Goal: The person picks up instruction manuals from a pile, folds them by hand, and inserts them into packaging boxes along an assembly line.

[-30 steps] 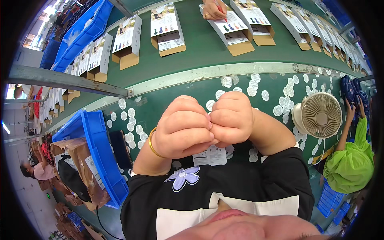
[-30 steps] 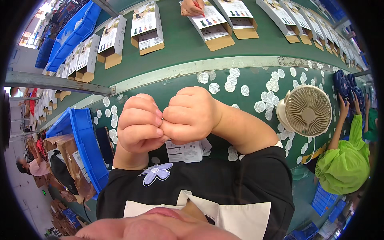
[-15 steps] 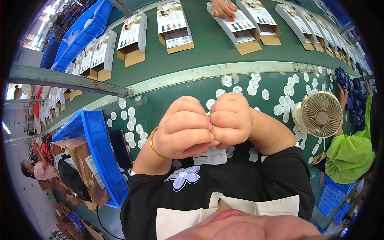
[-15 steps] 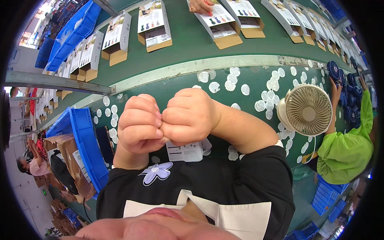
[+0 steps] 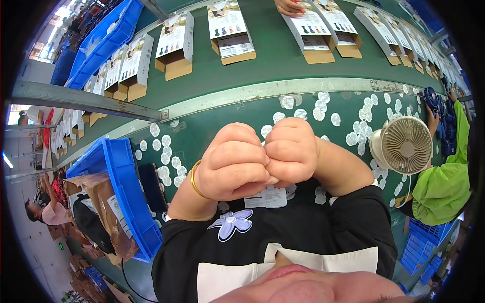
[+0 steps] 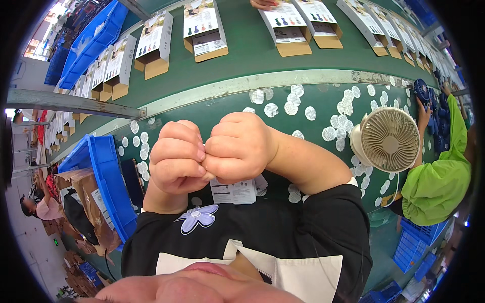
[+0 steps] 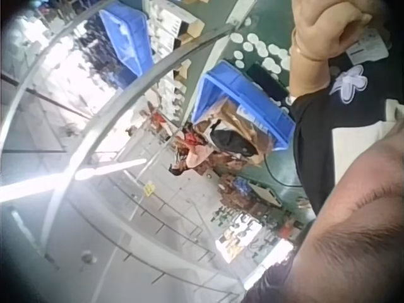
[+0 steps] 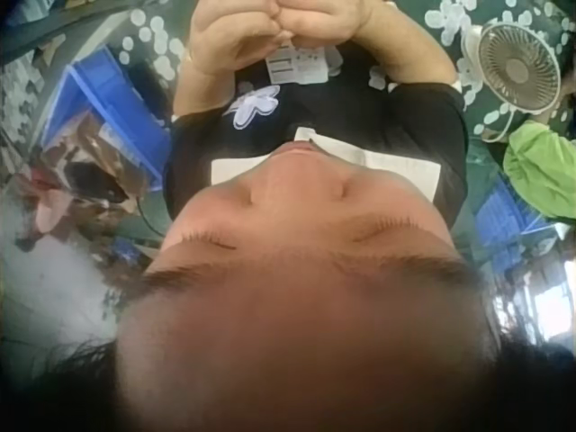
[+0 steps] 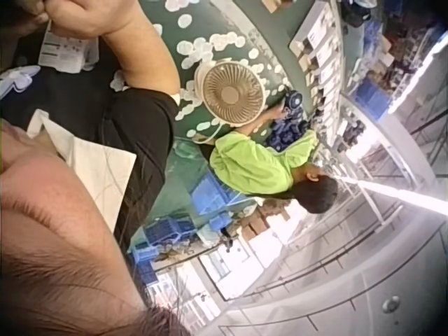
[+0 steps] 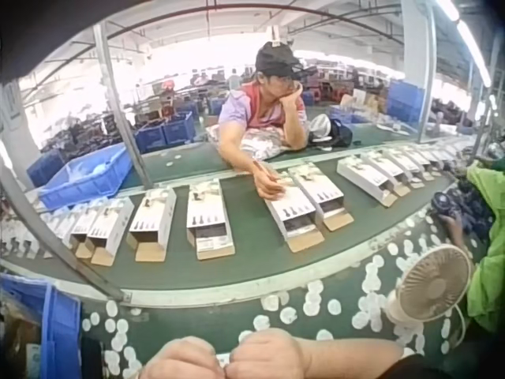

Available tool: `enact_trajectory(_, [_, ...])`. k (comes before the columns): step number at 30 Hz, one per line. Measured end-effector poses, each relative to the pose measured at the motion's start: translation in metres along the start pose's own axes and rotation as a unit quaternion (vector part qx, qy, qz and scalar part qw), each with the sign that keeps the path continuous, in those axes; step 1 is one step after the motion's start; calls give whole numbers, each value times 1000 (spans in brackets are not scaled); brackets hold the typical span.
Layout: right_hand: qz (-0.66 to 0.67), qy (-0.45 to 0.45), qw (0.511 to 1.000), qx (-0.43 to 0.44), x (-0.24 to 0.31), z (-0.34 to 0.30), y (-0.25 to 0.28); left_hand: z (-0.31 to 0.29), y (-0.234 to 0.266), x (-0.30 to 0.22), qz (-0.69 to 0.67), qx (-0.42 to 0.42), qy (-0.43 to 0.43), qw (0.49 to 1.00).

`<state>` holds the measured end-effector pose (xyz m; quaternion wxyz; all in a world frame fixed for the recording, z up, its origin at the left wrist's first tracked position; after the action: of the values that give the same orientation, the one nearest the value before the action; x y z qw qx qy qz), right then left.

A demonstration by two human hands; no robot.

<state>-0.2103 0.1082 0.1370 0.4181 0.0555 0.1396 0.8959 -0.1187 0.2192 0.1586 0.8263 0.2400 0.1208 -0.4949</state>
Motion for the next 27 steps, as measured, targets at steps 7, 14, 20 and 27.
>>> enact_trajectory(7, [10, -1, 1000, 4, 0, 1, -2, -1, 2, -1, 2, 3, 8, 1000])
enact_trajectory(14, [41, -10, 999, -5, 1, 0, -3, -1, 0, -1, -10, -6, 3, 1000])
enact_trajectory(20, [73, -20, 997, 3, 1, -1, -5, -2, 3, 0, -8, 1, 4, 1000])
enact_trajectory(27, [100, -34, 994, -5, 2, -2, -6, -1, 2, 1, -24, -2, 6, 1000])
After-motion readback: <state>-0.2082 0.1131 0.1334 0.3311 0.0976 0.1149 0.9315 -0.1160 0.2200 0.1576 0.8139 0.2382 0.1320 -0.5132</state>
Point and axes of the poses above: each hand's wrist, its own z-axis towards the middle knuckle, its own y-axis out of the back of the hand, x = y × z, the point moved 2 cm from there along z, towards the middle knuckle, and after that the axes turned 4 degrees about -z, right-handed, at the moved point
